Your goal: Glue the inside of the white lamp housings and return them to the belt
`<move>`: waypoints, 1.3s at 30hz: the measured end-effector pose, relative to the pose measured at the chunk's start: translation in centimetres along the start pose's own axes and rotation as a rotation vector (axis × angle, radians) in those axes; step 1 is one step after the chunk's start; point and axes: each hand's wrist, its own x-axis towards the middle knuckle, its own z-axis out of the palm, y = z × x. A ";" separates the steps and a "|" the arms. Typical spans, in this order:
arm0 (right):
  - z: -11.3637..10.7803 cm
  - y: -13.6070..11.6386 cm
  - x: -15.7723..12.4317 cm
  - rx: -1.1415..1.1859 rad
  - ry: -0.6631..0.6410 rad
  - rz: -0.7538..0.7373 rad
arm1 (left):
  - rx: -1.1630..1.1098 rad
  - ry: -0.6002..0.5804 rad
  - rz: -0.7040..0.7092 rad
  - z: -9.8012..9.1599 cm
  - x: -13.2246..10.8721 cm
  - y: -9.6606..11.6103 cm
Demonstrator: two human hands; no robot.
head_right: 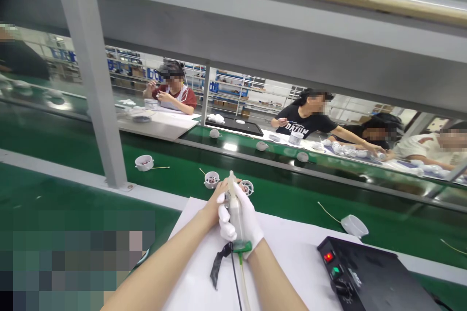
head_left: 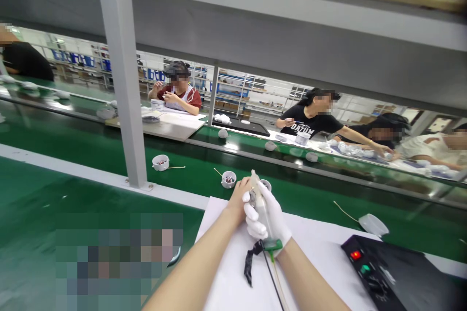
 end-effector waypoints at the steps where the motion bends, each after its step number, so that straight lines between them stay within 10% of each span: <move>1: -0.3 -0.2 0.0 -0.004 0.002 0.002 | 0.003 -0.009 -0.011 0.1 0.1 -0.1; 11: -3.2 -2.5 -0.8 -0.071 0.099 0.042 | 0.023 -0.055 -0.081 0.1 0.1 -0.9; 26: -2.5 -2.2 -0.6 -0.190 0.198 0.082 | -0.097 0.309 -0.127 -2.1 0.2 0.0; 39: -1.6 -1.5 -0.3 -0.286 0.253 0.164 | -0.055 0.362 -0.126 -1.5 0.2 -0.4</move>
